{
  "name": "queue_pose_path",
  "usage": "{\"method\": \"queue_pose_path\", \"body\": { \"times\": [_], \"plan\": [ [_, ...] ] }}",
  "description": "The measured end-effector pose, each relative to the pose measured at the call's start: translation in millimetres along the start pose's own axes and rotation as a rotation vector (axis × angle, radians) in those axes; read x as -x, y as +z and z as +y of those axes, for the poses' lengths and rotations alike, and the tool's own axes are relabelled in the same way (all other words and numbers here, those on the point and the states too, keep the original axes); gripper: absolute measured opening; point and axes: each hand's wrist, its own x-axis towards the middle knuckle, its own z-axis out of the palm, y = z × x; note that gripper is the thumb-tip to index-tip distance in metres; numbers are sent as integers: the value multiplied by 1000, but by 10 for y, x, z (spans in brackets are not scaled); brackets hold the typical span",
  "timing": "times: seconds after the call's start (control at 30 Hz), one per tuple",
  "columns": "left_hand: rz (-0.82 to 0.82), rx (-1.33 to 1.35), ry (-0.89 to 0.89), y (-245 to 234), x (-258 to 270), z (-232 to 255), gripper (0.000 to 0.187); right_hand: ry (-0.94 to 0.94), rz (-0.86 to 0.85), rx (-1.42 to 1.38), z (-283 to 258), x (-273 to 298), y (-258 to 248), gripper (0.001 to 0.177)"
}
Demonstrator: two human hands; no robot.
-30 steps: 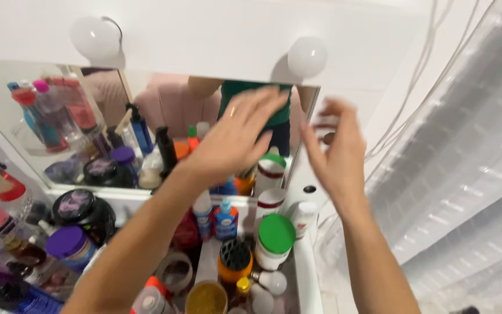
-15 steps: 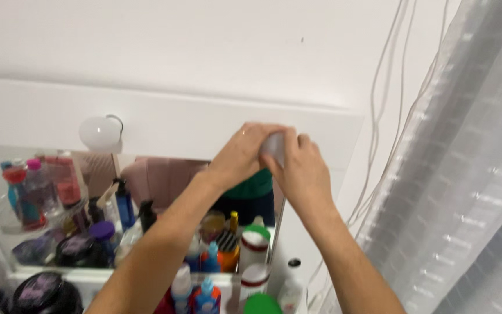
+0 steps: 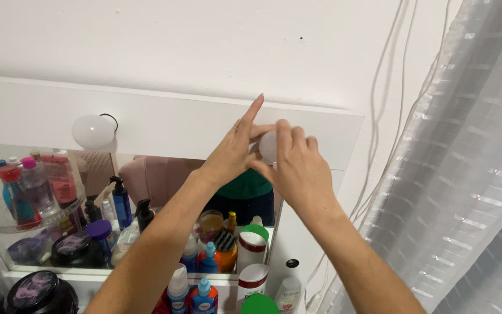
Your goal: The person installs light bulbs into the sockets of a vanity mirror. They pick up bulbs from the counter, screw them into the fixtures, and adjust them to ensure they are seated correctly.
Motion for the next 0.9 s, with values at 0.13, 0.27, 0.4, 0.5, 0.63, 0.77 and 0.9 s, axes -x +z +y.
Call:
{"method": "queue_pose_path", "body": {
  "times": [0.13, 0.27, 0.4, 0.5, 0.63, 0.77, 0.9],
  "plan": [
    [41, -26, 23, 37, -26, -16, 119, 73, -93, -15, -70, -56, 31, 56],
    [50, -100, 85, 47, -6, -44, 119, -226, 128, 196, -86, 16, -19, 50],
    [43, -53, 6, 75, -42, -45, 120, -153, 112, 67, -71, 9, -41, 67],
    [29, -38, -32, 71, -56, -30, 123, 113, -114, 50, -59, -54, 47, 67],
    [65, -68, 64, 78, -35, -31, 123, -149, 119, 151, -75, 29, 49, 58],
    [73, -66, 57, 97, -38, -63, 123, -52, -3, 159, -157, 38, -49, 74],
    [69, -42, 35, 101, -39, -47, 126, 204, -220, -46, -154, -41, 8, 58]
  ]
}}
